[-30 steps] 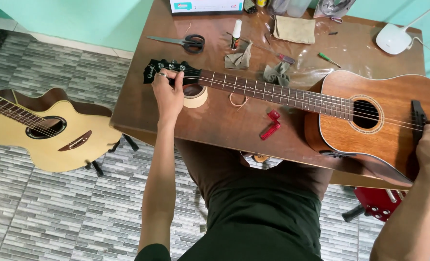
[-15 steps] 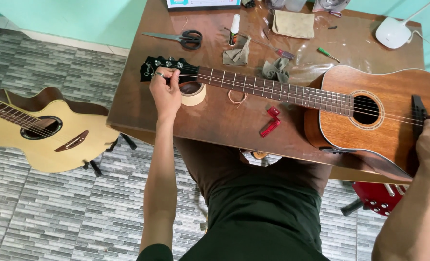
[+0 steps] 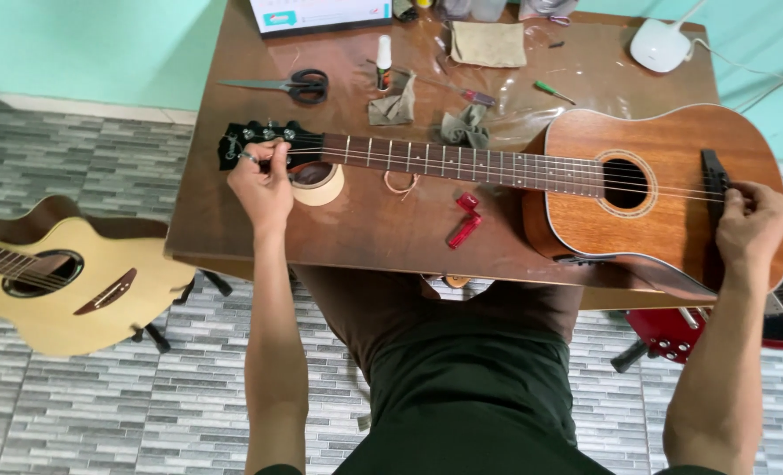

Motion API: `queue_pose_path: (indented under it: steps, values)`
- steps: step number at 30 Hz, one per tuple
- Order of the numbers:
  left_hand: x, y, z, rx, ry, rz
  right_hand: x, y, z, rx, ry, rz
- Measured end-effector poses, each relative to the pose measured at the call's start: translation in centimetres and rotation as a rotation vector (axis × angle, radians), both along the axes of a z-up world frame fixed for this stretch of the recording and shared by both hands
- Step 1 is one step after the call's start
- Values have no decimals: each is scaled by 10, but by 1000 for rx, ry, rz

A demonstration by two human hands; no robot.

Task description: The person is threading a new string onto an acoustic guitar and winding the tuning peg to tighten it.

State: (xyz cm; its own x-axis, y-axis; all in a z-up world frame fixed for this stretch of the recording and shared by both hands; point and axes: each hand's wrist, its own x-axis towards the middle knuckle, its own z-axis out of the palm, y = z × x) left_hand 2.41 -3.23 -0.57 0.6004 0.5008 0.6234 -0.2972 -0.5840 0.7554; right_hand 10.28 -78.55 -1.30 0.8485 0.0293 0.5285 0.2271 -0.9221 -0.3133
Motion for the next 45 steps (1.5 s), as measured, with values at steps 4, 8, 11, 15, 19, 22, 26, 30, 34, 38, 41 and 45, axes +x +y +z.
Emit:
queue_pose_path:
  steps: [4,8,11,15,19,22,26,30,34,38,41,45]
  values:
    - [-2,0,3,6,11,-14,-2,4,1,51,12,-15]
    - [-2,-2,3,6,-40,-29,-8,15,11,77,19,-38]
    - [-2,-1,3,8,-48,-38,-7,18,13,97,39,-49]
    - [-3,0,3,17,-61,-56,-10,23,18,95,36,-56]
    - [-1,0,-1,-45,-48,-67,-13,31,24,123,41,-67]
    - [-2,1,-2,-24,-52,-79,-14,34,27,133,60,-71]
    - [-4,-1,1,-16,-29,-69,-16,39,33,127,76,-101]
    - [-10,-4,9,-92,-23,-142,-18,45,36,122,90,-121]
    - [-27,-13,26,131,32,16,-38,82,55,104,144,-111]
    - [-53,-41,48,10,61,103,-79,204,90,-33,-297,27]
    - [-59,-51,41,-197,57,85,-90,297,70,59,-289,367]
    - [-53,-50,27,-414,95,29,-90,452,92,-32,-327,621]
